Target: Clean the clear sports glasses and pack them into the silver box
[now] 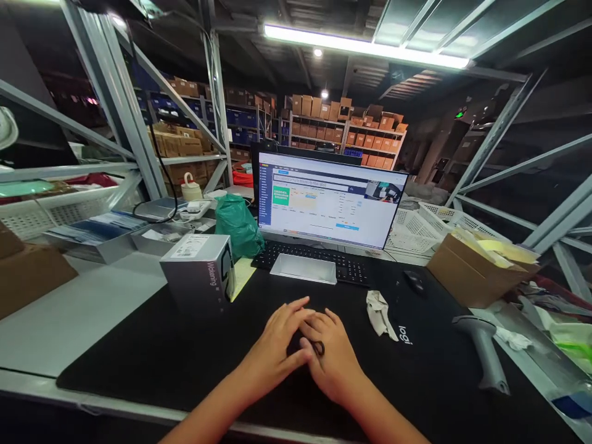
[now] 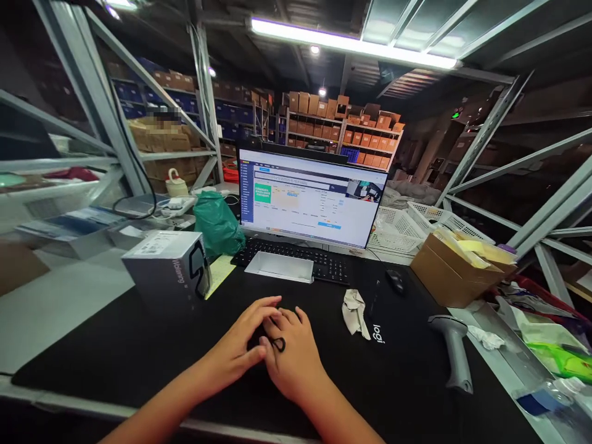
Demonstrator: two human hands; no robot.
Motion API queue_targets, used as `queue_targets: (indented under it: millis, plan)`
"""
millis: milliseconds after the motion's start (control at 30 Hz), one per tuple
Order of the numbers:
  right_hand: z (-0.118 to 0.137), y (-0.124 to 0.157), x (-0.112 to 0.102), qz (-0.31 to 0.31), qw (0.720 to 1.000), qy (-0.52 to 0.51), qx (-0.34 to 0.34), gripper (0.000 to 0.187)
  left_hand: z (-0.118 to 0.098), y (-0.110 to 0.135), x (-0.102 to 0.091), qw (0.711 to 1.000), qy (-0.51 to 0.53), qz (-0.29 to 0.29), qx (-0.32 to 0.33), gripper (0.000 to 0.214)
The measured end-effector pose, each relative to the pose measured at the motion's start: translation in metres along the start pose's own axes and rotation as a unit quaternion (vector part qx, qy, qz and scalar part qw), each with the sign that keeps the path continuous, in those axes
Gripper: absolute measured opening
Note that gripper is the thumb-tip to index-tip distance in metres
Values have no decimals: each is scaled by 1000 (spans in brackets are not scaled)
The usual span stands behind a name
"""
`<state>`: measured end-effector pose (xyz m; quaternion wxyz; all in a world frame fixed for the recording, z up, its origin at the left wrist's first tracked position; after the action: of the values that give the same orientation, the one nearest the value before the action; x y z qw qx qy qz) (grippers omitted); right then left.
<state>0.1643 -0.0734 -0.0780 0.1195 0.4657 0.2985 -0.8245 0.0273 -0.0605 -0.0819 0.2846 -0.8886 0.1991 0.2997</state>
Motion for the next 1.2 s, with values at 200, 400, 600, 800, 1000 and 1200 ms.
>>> queue_targets:
  millis: [200, 400, 600, 800, 1000, 1200]
  plan:
    - [-14, 19, 4, -33, 999, -29, -3, 39, 25, 21, 8, 992, -93, 29, -84, 63]
    - [-66, 63, 3, -109, 978, -103, 147, 44, 18, 23, 7, 984, -81, 46, -149, 63]
    - [-94, 101, 4, -170, 845, -368, 348, 75, 10, 30, -8, 983, -82, 63, -151, 50]
    - [-22, 72, -49, -284, 931, -201, 112, 36, -12, 18, -33, 980, 19, 172, -103, 94]
    - [-2, 47, -93, -290, 952, -91, -29, 25, -35, 15, -27, 984, -50, 169, -14, 110]
    - [-37, 3, -85, -135, 949, -264, 106, 51, -44, 13, -20, 981, -120, 140, 61, 103]
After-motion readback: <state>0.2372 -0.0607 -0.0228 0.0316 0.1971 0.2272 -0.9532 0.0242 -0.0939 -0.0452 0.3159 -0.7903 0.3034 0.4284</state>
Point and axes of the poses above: each hand's wrist, its own y-axis away from the middle knuckle, its own x-axis out of the palm, z = x × y, the point moved 4 cm from there along -y, towards the middle knuckle, and after that the axes turned 2 degrees about z, right-handed, at the moved point
